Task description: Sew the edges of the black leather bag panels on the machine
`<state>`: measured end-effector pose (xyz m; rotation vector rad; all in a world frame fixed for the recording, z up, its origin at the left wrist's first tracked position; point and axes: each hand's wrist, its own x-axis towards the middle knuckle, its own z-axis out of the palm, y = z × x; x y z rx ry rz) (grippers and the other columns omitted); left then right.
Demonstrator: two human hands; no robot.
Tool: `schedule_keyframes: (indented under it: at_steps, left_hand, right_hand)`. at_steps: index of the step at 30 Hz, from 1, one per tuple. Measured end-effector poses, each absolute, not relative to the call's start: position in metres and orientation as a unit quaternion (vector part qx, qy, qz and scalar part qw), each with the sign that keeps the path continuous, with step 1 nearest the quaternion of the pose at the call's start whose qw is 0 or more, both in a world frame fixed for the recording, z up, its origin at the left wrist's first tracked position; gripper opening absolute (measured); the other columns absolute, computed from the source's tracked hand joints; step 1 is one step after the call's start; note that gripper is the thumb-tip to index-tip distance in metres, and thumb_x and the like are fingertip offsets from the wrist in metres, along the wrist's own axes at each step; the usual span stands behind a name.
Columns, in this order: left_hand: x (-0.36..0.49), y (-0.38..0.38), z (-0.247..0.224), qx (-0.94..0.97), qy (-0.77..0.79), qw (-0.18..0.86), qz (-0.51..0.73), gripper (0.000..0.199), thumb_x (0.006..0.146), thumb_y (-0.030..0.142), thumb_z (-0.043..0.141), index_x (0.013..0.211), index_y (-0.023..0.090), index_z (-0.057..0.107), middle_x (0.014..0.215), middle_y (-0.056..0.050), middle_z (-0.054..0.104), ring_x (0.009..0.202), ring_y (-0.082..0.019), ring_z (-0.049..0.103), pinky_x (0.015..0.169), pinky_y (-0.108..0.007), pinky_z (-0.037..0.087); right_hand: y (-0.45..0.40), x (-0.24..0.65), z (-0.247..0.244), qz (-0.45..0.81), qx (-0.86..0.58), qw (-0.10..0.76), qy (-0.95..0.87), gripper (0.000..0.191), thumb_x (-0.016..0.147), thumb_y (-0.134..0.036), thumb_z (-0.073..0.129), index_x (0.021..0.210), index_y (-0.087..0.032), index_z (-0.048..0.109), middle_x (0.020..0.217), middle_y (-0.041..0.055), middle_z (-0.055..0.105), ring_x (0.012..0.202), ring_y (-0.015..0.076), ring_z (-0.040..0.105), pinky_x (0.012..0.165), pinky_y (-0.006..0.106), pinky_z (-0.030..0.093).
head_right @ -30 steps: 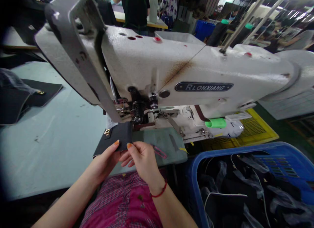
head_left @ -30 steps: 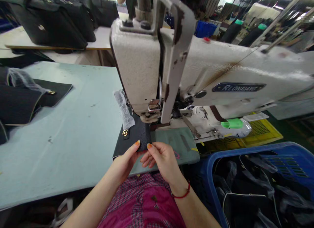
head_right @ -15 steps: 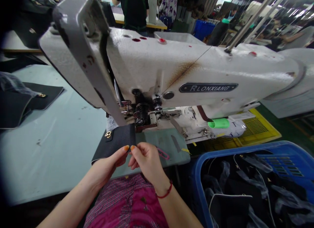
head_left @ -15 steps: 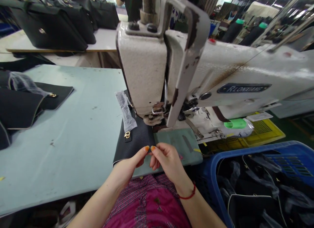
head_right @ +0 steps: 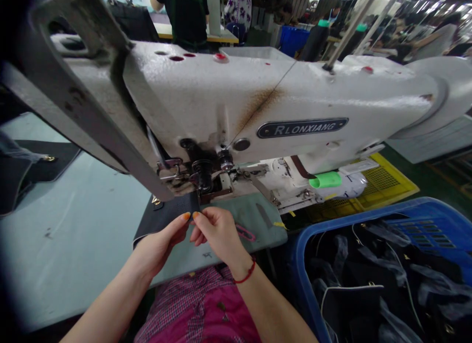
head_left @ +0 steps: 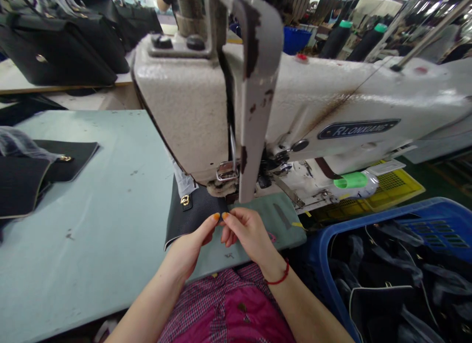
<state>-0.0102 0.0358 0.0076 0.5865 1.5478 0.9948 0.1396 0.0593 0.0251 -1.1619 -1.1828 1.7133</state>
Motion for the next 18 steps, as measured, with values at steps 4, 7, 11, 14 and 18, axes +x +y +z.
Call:
schedule_keyframes:
  at_steps: [4,7,11,14,18]
  left_hand:
    - [-0.013,0.045,0.009,0.232,0.647,0.6,0.409,0.054,0.059,0.061,0.079,0.081,0.012,0.079,0.089,-0.013,0.075,0.089,-0.026,0.065,0.08,-0.035,0.051]
    - [-0.017,0.054,0.01,0.237,0.654,0.591,0.408,0.054,0.059,0.061,0.079,0.082,0.012,0.078,0.09,-0.012,0.075,0.089,-0.025,0.065,0.079,-0.034,0.051]
    - [-0.021,0.066,0.012,0.263,0.677,0.559,0.401,0.052,0.057,0.062,0.078,0.072,0.012,0.075,0.073,-0.01,0.071,0.074,-0.024,0.064,0.066,-0.032,0.05]
    - [-0.022,0.073,0.013,0.278,0.68,0.546,0.404,0.048,0.057,0.06,0.078,0.066,0.013,0.071,0.065,-0.008,0.067,0.068,-0.022,0.062,0.06,-0.031,0.047]
    - [-0.024,0.08,0.014,0.287,0.67,0.539,0.423,0.041,0.057,0.054,0.078,0.063,0.015,0.068,0.059,-0.006,0.063,0.063,-0.021,0.057,0.058,-0.031,0.045]
  right_hand:
    - [0.069,0.137,0.025,0.668,-0.453,0.362,-0.467,0.036,0.088,-0.045,0.057,0.072,-0.014,0.063,0.053,0.0001,0.062,0.044,0.008,0.055,0.047,0.018,0.045]
    - [0.075,0.135,0.025,0.667,-0.453,0.367,-0.463,0.036,0.088,-0.046,0.057,0.075,-0.013,0.065,0.054,-0.0001,0.062,0.044,0.0081,0.055,0.047,0.018,0.045]
    - [0.076,0.134,0.02,0.675,-0.446,0.375,-0.453,0.036,0.088,-0.047,0.056,0.083,-0.013,0.067,0.056,-0.0003,0.063,0.044,0.0084,0.056,0.046,0.018,0.044]
    - [0.068,0.134,0.011,0.689,-0.445,0.362,-0.442,0.037,0.088,-0.048,0.054,0.087,-0.013,0.066,0.057,0.0001,0.064,0.044,0.0084,0.057,0.045,0.018,0.042]
    - [0.049,0.134,-0.012,0.703,-0.462,0.318,-0.438,0.037,0.088,-0.046,0.051,0.089,-0.012,0.065,0.058,0.0007,0.065,0.043,0.0082,0.056,0.043,0.017,0.039]
